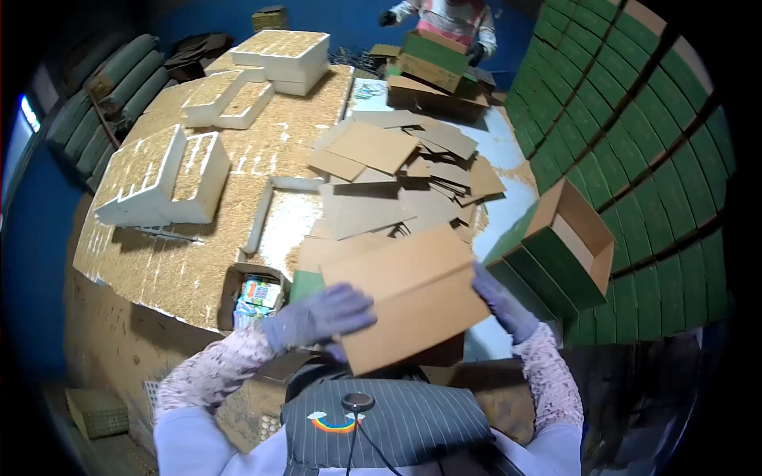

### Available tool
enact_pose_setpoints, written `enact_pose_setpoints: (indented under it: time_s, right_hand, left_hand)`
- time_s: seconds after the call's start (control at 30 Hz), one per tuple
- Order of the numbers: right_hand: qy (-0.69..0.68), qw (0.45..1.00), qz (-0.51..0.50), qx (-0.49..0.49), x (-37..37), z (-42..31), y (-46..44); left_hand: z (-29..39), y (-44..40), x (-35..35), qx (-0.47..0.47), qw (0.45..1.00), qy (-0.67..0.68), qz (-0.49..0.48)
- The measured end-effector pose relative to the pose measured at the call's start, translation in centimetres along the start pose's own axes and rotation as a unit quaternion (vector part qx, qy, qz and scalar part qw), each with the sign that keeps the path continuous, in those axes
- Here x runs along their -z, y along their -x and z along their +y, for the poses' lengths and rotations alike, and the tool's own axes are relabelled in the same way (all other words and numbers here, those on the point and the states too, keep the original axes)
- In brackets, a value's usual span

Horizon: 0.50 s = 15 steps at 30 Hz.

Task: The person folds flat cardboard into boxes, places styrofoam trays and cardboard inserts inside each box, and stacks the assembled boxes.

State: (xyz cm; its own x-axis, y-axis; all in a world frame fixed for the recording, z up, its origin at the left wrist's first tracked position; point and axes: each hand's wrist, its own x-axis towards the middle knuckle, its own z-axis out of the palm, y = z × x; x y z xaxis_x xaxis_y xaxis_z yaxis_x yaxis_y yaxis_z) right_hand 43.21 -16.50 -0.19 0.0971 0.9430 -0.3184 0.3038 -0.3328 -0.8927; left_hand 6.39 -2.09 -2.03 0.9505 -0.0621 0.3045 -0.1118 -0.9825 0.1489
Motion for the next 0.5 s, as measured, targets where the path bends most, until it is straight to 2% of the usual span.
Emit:
enact_pose_setpoints:
  time_s: [0.03,0.07,0.1,0.13,0.17,0.2,0.23,0.27,0.3,0.33,0.37,0.4,0.43,0.47,0.5]
  right_hand:
    - [-0.069,0.995,0.007,0.073,0.5,-1.0,-0.1]
    - [-0.182,0.983,-0.018,0.01,1.3,-3.7,-0.2]
    - [-0.197,0.967,0.014,0.163,0.7,-5.4,0.3]
    - [-0.097,0.976,0.002,0.194,0.3,-7.8,0.1]
    - [0.045,0.977,0.076,0.196,0.1,-6.8,-1.8]
    - [-0.126,0.988,0.078,0.051,-0.6,-4.0,-4.3]
    - [-0.035,0.995,0.087,0.025,-0.6,-0.3,-6.3]
    - [-0.067,0.994,0.068,0.046,0.8,9.4,-10.3]
    - [0.253,0.932,0.106,0.237,2.2,12.7,-11.0]
    - [0.167,0.971,0.113,0.127,0.4,7.0,-8.6]
    - [0.002,0.992,0.104,0.075,-0.8,4.9,-7.7]
    - [-0.13,0.986,0.101,-0.009,-0.7,5.8,-7.8]
    - [-0.124,0.981,0.147,0.021,-1.6,6.2,-7.7]
    - [-0.11,0.982,0.15,0.018,-1.1,7.6,-7.5]
    - [-0.098,0.983,0.154,0.016,-0.5,8.5,-7.9]
  left_hand:
    - [-1.2,0.0,1.1,0.067,0.99,0.05,0.116]
    - [-2.4,0.8,-0.5,0.202,0.938,0.161,0.23]
    - [-2.5,1.0,-2.5,0.394,0.737,0.459,0.302]
    - [-5.4,1.8,-7.2,0.397,0.831,0.232,0.313]
    - [-4.9,1.7,-7.8,0.504,0.828,0.157,0.191]
    - [-4.4,1.4,-8.3,0.577,0.812,0.078,0.04]
    - [-5.4,2.8,-11.5,0.535,0.841,0.02,-0.072]
    - [-5.7,4.9,-16.0,0.517,0.844,-0.066,0.126]
    - [-6.4,6.4,-15.9,0.546,0.828,0.082,0.093]
    - [-7.6,8.5,-13.6,0.593,0.769,0.162,0.176]
    - [-8.1,9.7,-7.6,0.649,0.671,0.203,0.294]
    - [-8.7,11.0,-1.6,0.669,0.561,0.229,0.431]
    - [-10.4,13.5,3.0,0.598,0.446,0.319,0.584]
    - [-16.2,19.9,1.6,0.552,0.409,0.196,0.699]
    - [-19.0,22.9,4.4,0.515,0.313,0.176,0.778]
